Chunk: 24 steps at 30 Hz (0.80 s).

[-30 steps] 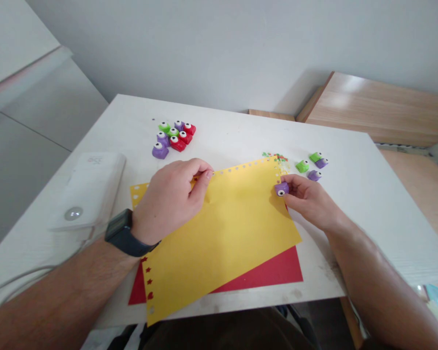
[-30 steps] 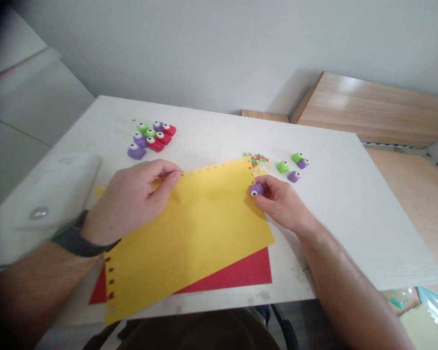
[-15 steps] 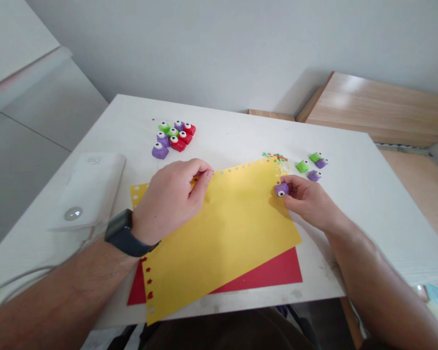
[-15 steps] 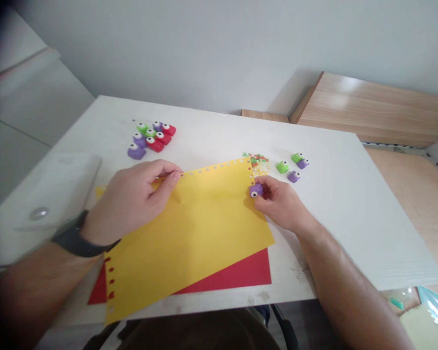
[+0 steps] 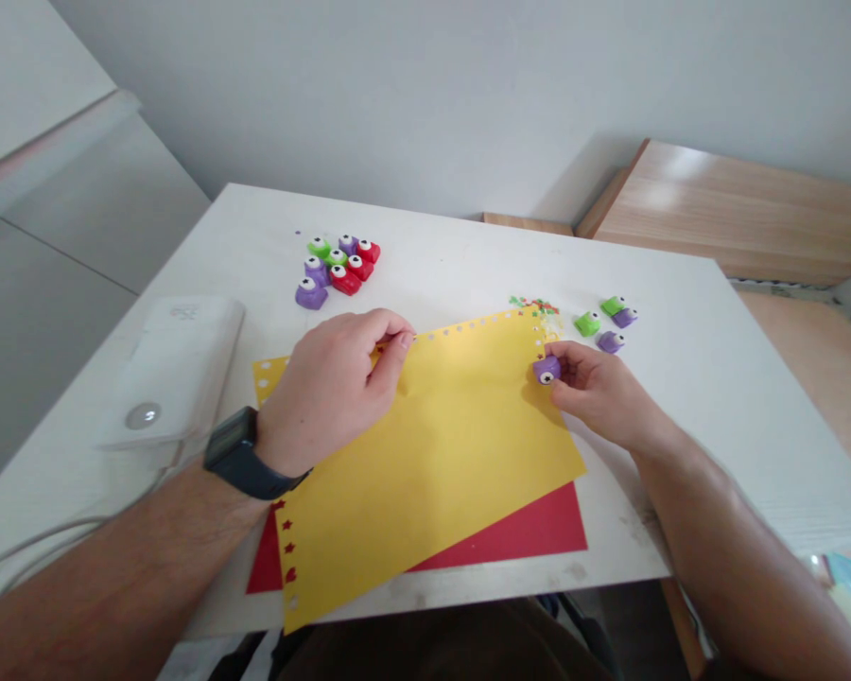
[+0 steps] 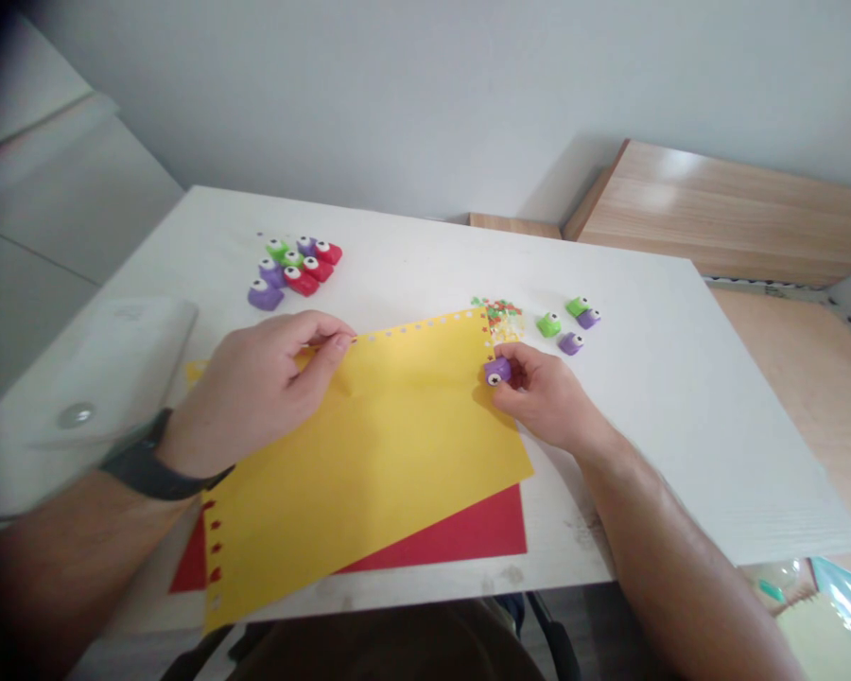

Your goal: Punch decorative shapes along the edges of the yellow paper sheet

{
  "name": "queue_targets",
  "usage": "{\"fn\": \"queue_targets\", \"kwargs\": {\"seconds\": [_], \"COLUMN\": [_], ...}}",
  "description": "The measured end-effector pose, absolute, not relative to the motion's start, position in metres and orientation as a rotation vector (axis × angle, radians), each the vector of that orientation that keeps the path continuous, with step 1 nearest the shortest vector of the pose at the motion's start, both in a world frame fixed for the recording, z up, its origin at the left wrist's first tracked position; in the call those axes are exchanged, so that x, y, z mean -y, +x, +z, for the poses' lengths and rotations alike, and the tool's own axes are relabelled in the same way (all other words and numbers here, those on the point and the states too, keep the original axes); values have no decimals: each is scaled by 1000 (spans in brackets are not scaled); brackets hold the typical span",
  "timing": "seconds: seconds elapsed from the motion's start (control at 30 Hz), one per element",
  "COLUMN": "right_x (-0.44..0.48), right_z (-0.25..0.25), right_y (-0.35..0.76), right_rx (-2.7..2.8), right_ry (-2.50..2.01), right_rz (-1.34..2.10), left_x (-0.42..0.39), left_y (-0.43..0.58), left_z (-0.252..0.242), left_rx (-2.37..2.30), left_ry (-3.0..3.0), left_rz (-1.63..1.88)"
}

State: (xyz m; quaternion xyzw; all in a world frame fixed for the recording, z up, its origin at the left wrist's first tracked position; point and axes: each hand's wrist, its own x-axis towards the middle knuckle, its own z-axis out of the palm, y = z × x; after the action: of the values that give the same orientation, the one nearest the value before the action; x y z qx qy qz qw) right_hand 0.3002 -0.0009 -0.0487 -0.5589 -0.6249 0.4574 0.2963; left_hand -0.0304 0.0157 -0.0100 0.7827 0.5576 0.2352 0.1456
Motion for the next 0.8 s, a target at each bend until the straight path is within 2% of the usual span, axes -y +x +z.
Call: {"fn": "queue_targets", "kwargs": {"seconds": [0.8], "right_x": [1], "right_z": [-45], "right_y": [295], "right_rx": [1597], "right_ry": [-1481], "right_rz": [1252], "left_x": [-15], "left_y": [-30], "left_z": [-10], "left_rx": [-1604], "left_ry": [2271], "left_rz": [677]}}
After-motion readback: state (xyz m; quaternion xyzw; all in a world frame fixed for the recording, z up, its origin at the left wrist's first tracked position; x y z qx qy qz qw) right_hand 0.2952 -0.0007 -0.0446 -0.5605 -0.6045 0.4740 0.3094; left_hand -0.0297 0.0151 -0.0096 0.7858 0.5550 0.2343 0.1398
